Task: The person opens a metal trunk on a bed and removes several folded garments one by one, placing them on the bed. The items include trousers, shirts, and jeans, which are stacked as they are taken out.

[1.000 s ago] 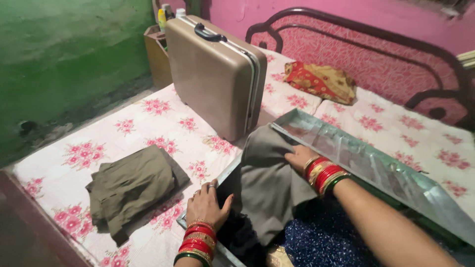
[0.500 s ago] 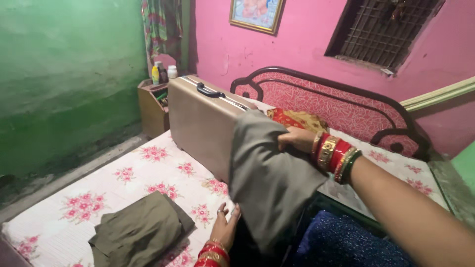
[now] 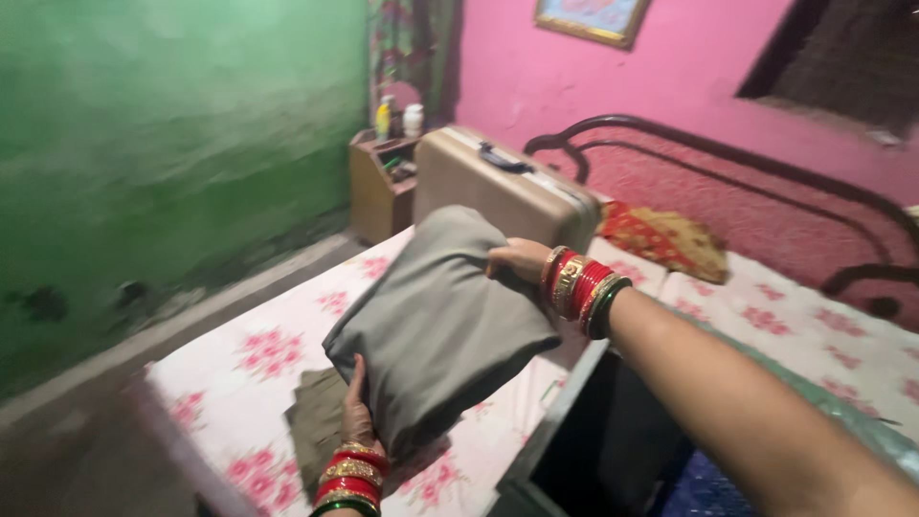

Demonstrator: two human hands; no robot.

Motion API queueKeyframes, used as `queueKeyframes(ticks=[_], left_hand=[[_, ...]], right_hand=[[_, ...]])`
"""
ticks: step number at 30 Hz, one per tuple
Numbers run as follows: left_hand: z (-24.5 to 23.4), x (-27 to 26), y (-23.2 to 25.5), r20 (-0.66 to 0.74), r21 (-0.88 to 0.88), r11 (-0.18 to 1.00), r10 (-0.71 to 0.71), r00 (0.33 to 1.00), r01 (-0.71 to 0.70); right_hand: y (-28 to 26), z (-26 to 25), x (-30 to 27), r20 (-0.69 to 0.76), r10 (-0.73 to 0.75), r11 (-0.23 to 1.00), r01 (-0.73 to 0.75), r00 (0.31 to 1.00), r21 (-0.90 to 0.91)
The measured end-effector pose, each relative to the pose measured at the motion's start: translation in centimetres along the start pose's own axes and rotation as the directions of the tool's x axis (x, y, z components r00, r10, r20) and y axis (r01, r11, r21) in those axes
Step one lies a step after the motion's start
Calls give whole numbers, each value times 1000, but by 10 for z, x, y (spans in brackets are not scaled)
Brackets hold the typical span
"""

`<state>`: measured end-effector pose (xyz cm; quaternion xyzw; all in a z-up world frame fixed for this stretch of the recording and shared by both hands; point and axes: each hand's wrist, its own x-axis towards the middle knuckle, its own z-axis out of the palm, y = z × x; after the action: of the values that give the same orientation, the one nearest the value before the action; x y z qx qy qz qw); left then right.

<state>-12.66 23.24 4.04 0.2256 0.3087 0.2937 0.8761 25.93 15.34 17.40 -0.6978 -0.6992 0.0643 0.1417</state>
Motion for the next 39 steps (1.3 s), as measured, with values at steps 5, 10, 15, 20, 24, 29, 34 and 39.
queueKeyframes(ticks=[5, 10, 15, 20, 24, 29, 34, 39], left_hand=[[-55, -4, 45, -107, 95, 994, -45, 993, 55], [-104, 14, 61, -145, 120, 991, -44, 989, 62], [-129, 35, 61, -144, 273, 947, 216, 966, -171], [-140, 64, 60, -177, 389, 913, 206, 962, -124], [-164, 92, 52, -300, 668, 743, 231, 926, 31], [-198, 127, 34, -198, 832, 555, 292, 936, 3], [-180, 144, 8, -125, 730, 683, 127, 984, 5], [-109, 111, -23, 56, 905, 395, 256, 965, -158]], right_hand=[[11, 100, 38, 73, 119, 961, -133, 990, 242], [-35, 180, 44, 182, 419, 666, -437, 890, 605], [-65, 203, 54, 302, 464, 634, -551, 833, 543], [-68, 198, 74, 197, 595, 620, -601, 779, 505], [-77, 185, 74, 152, 709, 668, -725, 689, 167], [-90, 188, 58, 225, 599, 784, -620, 768, 26], [-109, 192, 42, 269, 449, 868, -487, 852, 93], [-115, 148, 16, 245, 366, 919, -390, 898, 56]])
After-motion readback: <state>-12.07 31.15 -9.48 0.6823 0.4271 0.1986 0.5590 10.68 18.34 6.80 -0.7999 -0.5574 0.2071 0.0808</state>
